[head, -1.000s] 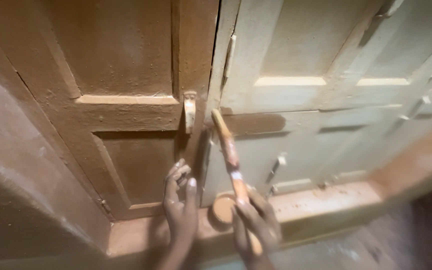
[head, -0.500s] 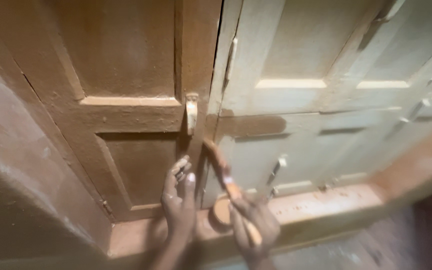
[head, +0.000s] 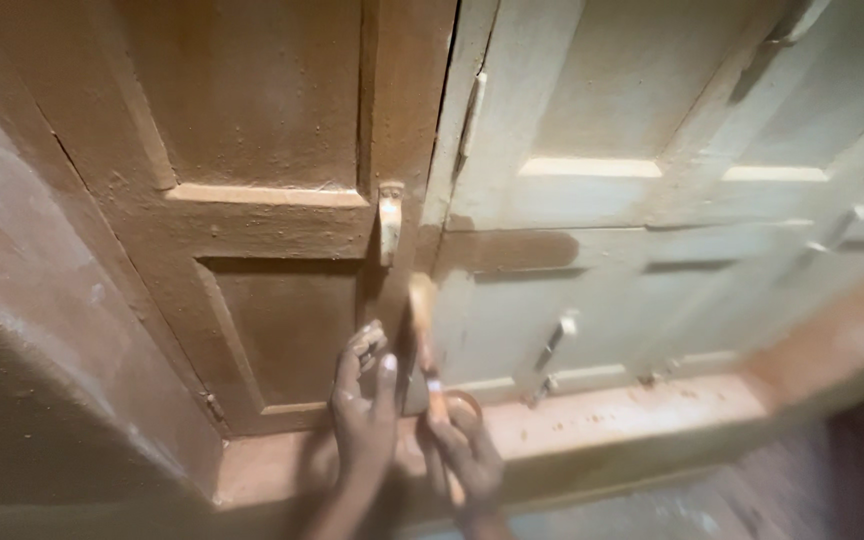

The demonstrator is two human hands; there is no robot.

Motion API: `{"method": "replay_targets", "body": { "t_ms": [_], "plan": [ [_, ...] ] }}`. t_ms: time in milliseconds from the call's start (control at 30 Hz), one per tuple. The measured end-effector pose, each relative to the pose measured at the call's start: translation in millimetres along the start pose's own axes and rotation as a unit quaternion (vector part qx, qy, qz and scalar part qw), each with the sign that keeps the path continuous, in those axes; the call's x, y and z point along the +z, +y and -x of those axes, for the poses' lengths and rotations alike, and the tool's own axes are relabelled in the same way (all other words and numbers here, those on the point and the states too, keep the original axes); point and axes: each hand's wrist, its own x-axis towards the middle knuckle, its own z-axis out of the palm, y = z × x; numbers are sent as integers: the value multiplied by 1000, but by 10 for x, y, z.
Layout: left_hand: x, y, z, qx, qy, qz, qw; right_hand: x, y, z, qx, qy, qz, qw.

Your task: The person paints a wooden door with brown paint using a brush. They repeatedly dip the brush into a small paint can and apply paint to the door panels and frame.

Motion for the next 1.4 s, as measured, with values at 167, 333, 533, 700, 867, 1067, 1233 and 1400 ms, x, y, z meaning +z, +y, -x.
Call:
{"method": "replay_targets", "body": {
  "t_ms": [167, 333, 533, 700, 867, 1067, 1233, 1400],
  "plan": [
    [-28, -31, 35, -32, -5, -2, 999, -34, 217, 164, 180, 107, -133, 969],
    [-19, -43, 42, -46, -16, -16, 999, 81, -330, 14, -382, 30, 414, 826],
    [28, -19, 32, -25, -12, -21, 999, 188, -902, -106, -398, 73, 366, 838],
    [-15, -27, 40, -21, 0, -11, 1000, 121, -390, 12, -399, 35, 337, 852],
    [-61, -109, 74, -24, -16, 2, 1000, -106, 350, 177, 2, 38, 46, 998],
    [-70, -163, 109, -43, -22, -3, 999, -249, 270, 382, -334, -40, 397, 854],
    [-64, -171, 136, -48, -23, -20, 998, -106, -79, 139, -306, -44, 393, 866],
    [-42, -144, 177, -43, -33, -23, 998, 54, -549, -31, -338, 37, 383, 859]
  ]
}}
